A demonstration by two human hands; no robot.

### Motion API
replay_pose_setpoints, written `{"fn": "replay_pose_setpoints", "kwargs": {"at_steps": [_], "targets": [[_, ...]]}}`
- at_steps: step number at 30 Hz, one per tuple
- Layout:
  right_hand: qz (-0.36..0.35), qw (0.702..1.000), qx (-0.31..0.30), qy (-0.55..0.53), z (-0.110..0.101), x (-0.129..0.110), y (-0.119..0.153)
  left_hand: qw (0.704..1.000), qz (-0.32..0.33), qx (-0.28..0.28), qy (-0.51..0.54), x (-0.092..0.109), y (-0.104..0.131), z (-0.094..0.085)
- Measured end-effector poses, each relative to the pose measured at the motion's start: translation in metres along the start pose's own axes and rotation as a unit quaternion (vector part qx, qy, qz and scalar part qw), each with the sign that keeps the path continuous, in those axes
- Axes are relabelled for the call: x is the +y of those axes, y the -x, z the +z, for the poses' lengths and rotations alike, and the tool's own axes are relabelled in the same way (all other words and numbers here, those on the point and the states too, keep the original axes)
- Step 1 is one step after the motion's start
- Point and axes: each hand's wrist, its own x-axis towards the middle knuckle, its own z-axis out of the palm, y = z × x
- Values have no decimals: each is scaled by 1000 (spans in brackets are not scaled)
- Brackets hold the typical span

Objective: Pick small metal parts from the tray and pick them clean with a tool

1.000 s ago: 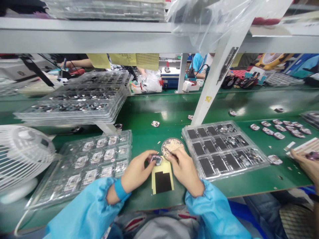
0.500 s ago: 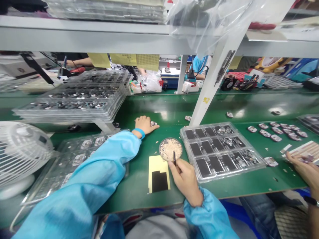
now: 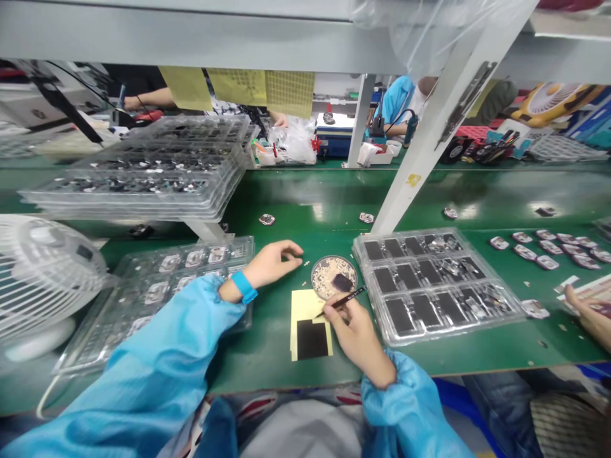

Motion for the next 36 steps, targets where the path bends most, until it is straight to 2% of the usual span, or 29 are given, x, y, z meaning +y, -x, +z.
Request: {"fn": "replay_pose_setpoints", "kwargs": {"at_steps": [3,5,8,10,14,19,23,30,34,36], "targets": [[-10,1000,-5,-10,0,-2,1,999,30,-24,-10,10,4,11],[-23,1000,-10,-10,-1,-4,3,996,74,-49,-23,24,3,20],[-47,999,-7,-19,-4,-6,5,975,160,-122,-95,44,-2,34],[-57,998,8,-32,-5,-7,7,961,182,-162,-131,51,-5,42],[-62,996,30,-52,-6,-9,8,974,140,-170,-57,51,-7,52],[-59,997,33,-45,-6,-8,8,989,74,-124,44,42,-3,51],[-60,997,28,-27,-5,-5,9,980,8,-106,167,39,1,48],[-49,997,40,-42,-3,-3,6,919,-68,-170,349,39,12,34],[-49,997,40,-42,-3,-2,6,833,-138,-188,502,43,22,26],[-50,997,38,-38,-3,-1,6,809,-164,-180,535,48,27,25]]}}
